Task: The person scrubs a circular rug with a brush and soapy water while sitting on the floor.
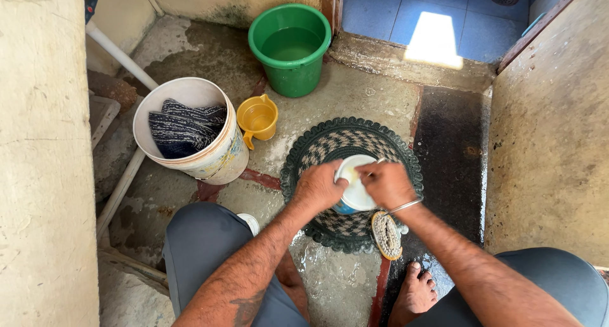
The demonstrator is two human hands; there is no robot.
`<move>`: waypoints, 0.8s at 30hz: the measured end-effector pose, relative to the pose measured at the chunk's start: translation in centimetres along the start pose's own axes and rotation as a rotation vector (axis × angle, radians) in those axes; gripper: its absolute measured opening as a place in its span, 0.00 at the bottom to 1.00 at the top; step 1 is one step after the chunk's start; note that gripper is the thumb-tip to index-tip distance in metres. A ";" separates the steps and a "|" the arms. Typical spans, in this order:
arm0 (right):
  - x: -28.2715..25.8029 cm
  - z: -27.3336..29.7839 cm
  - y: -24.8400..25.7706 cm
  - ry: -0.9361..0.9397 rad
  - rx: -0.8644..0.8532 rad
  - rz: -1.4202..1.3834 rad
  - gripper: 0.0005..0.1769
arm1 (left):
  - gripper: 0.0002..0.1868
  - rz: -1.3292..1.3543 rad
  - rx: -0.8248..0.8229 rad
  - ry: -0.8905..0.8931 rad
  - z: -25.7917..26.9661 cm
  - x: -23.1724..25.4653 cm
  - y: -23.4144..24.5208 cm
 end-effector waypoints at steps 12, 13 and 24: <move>-1.2 1.9 7.4 0.022 0.222 -0.778 0.11 | 0.30 0.075 0.089 0.133 -0.7 -2.3 4.4; -1.5 2.0 8.3 0.083 0.267 -0.759 0.11 | 0.29 0.094 0.096 0.162 -0.6 -2.6 4.7; -3.0 4.3 15.5 0.470 0.563 -0.056 0.08 | 0.26 0.043 0.319 0.219 1.5 -6.4 14.4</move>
Point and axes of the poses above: each hand's wrist, its own z-axis away from the middle knuckle, its own y-axis out of the back of the hand, x = y × z, the point moved 7 cm from there along -z, towards the middle knuckle, and after that the axes turned 15 degrees about -z, right-handed, at the moved point
